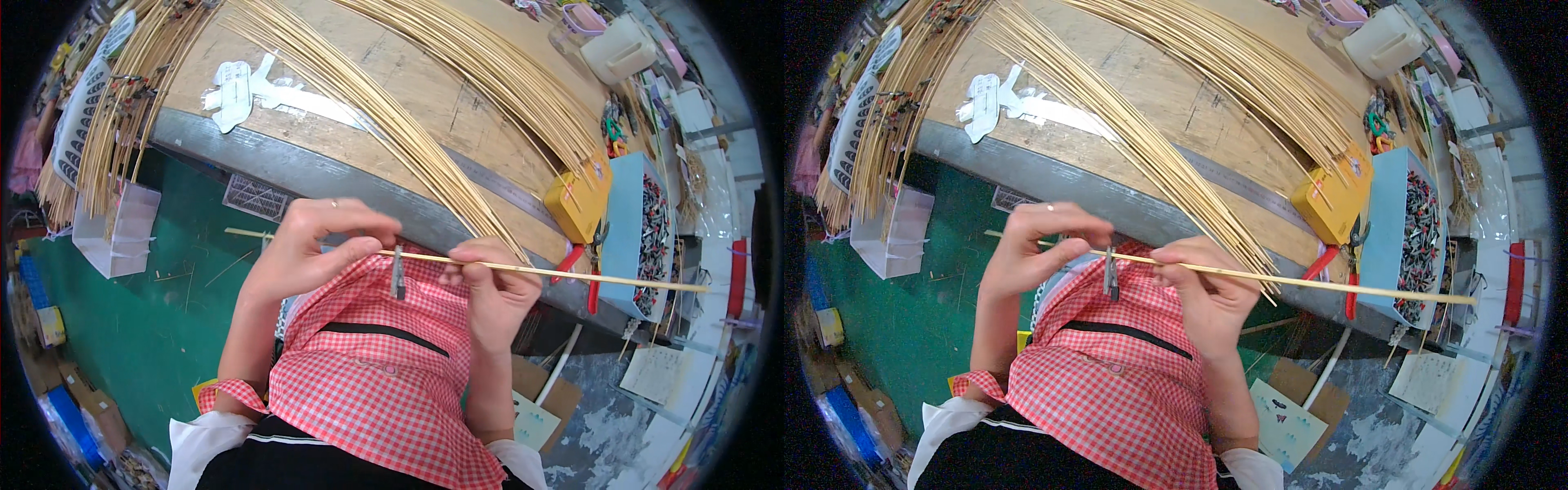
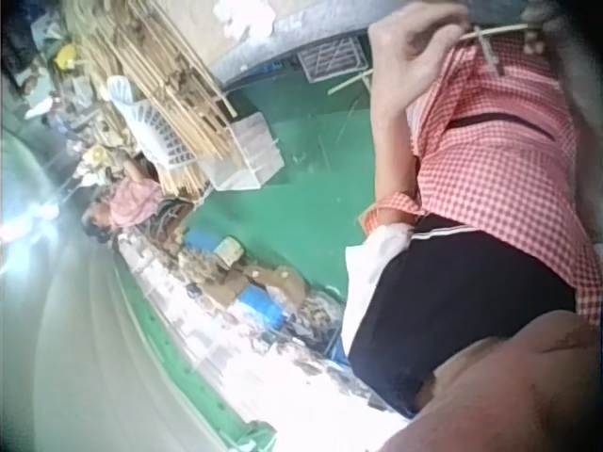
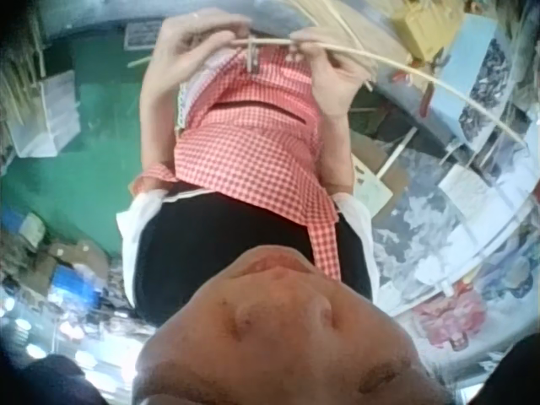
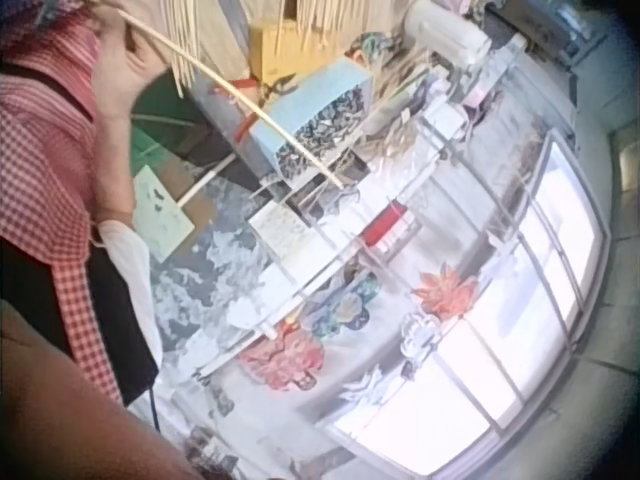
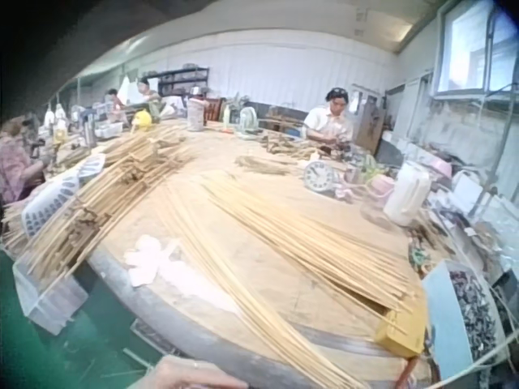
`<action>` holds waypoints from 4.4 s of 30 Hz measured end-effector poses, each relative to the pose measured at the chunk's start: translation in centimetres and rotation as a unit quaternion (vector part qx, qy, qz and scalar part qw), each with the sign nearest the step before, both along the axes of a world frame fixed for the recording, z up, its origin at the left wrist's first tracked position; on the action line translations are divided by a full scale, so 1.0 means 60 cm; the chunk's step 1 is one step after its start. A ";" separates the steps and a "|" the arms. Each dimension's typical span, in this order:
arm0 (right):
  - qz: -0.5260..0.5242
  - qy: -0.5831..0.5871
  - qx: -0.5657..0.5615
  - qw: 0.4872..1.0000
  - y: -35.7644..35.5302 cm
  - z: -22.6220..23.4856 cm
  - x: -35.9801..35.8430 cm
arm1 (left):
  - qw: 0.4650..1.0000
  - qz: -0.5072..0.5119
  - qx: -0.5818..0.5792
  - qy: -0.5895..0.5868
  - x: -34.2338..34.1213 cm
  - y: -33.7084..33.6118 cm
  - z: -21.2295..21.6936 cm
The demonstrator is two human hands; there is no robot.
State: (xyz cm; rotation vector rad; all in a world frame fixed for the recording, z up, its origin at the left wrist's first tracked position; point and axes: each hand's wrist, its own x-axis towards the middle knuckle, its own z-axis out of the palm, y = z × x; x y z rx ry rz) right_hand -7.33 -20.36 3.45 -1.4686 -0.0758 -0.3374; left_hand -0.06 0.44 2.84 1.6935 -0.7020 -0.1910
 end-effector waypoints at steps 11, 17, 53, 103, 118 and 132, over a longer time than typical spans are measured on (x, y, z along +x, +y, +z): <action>0.127 0.013 -0.076 0.989 0.080 -0.027 -0.016 | 0.969 0.061 0.001 -0.238 -0.059 -0.043 0.041; 0.068 0.002 -0.199 0.978 0.018 0.019 -0.006 | 0.966 0.083 0.060 -0.238 -0.051 -0.029 0.035; -0.338 0.231 -0.537 0.737 -0.638 0.033 -0.024 | 0.993 0.006 -0.090 0.078 -0.040 -0.029 0.011; 0.100 0.161 0.120 0.974 0.035 0.005 0.004 | 0.997 0.051 -0.064 -0.002 -0.033 -0.030 0.011; -0.001 0.027 -0.184 0.982 0.037 -0.007 -0.006 | 0.985 0.122 -0.016 -0.122 -0.028 -0.027 0.007; 0.021 0.013 -0.210 0.977 0.024 0.012 -0.006 | 0.994 0.077 0.012 -0.081 -0.024 -0.020 0.008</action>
